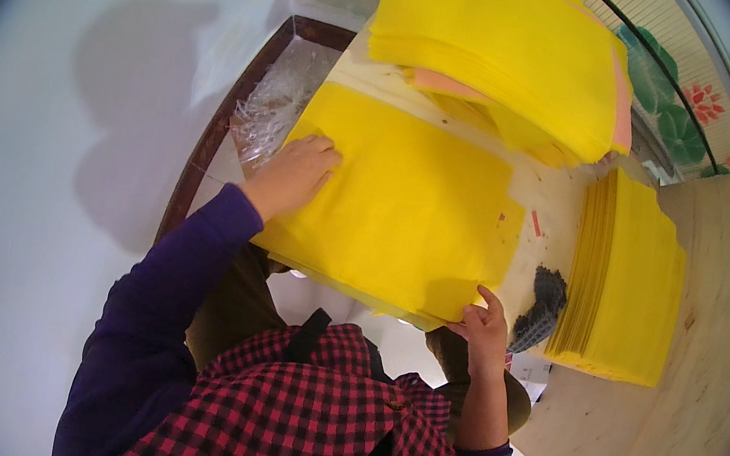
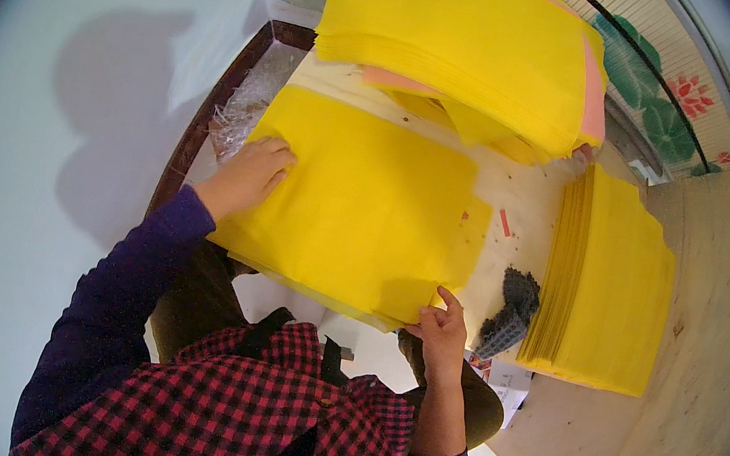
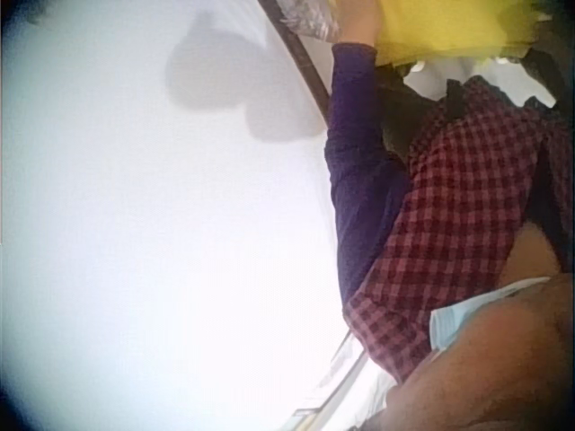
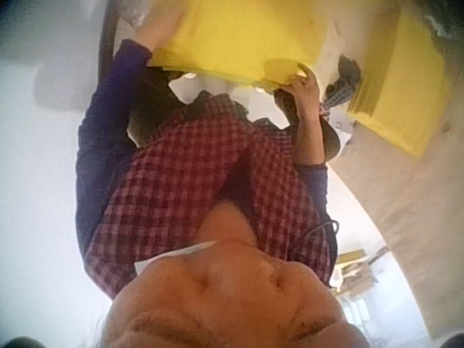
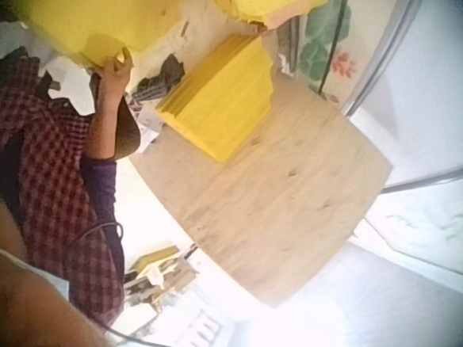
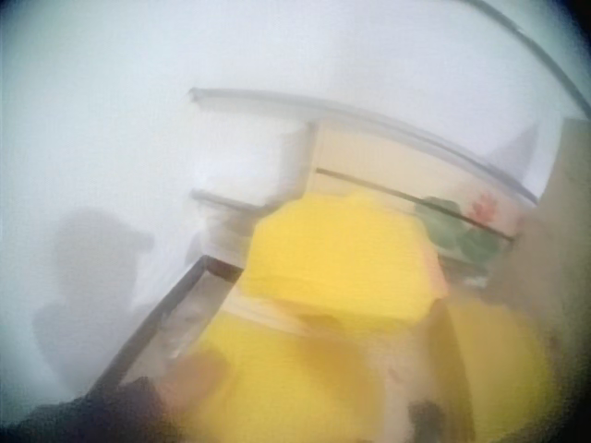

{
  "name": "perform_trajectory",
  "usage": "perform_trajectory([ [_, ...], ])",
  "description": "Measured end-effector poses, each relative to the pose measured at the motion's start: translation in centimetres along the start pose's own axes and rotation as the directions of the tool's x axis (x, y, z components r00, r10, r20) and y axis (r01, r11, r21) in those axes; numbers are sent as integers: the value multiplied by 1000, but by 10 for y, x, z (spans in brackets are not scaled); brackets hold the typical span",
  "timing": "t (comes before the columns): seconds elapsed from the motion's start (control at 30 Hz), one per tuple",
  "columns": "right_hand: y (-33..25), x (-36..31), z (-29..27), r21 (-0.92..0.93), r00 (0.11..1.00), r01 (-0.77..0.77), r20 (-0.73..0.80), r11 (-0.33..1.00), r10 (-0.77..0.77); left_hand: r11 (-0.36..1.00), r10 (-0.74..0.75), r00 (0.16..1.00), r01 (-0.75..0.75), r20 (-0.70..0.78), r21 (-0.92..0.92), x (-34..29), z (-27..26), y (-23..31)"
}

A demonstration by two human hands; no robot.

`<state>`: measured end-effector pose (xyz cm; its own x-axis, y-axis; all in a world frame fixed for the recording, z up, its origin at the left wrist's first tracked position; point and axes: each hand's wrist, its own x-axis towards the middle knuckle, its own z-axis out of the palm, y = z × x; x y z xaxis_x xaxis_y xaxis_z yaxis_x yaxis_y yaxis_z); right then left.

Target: The person folds yellow and pink paper sheets on a table, aligning edges and pressing creases. They repeatedly pick up sheets, fold them in half, and stack the folded pieces.

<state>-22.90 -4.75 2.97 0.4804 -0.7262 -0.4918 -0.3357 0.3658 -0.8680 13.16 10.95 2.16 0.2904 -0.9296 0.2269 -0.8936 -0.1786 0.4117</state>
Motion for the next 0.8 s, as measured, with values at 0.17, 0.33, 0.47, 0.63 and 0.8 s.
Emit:
perform_trajectory([
  [0.17,-3,4,-4,-141,994,101,-21,985,-105,999,32,999,-32,3,-30,9,-1,6],
  [0.33,-20,8,1,-705,871,410,115,578,-478,993,28,999,-23,45,-114,-17,-13,17],
  [0.47,-31,27,22,-685,788,560,267,466,-555,990,25,999,-18,48,-138,-22,-12,11],
  [0.63,-41,88,48,-778,742,574,362,256,-565,1000,26,1000,-26,-9,4,7,4,-2],
  [0.8,-61,117,41,-773,709,587,347,241,-614,1000,0,1000,0,4,-10,26,1,-11],
])
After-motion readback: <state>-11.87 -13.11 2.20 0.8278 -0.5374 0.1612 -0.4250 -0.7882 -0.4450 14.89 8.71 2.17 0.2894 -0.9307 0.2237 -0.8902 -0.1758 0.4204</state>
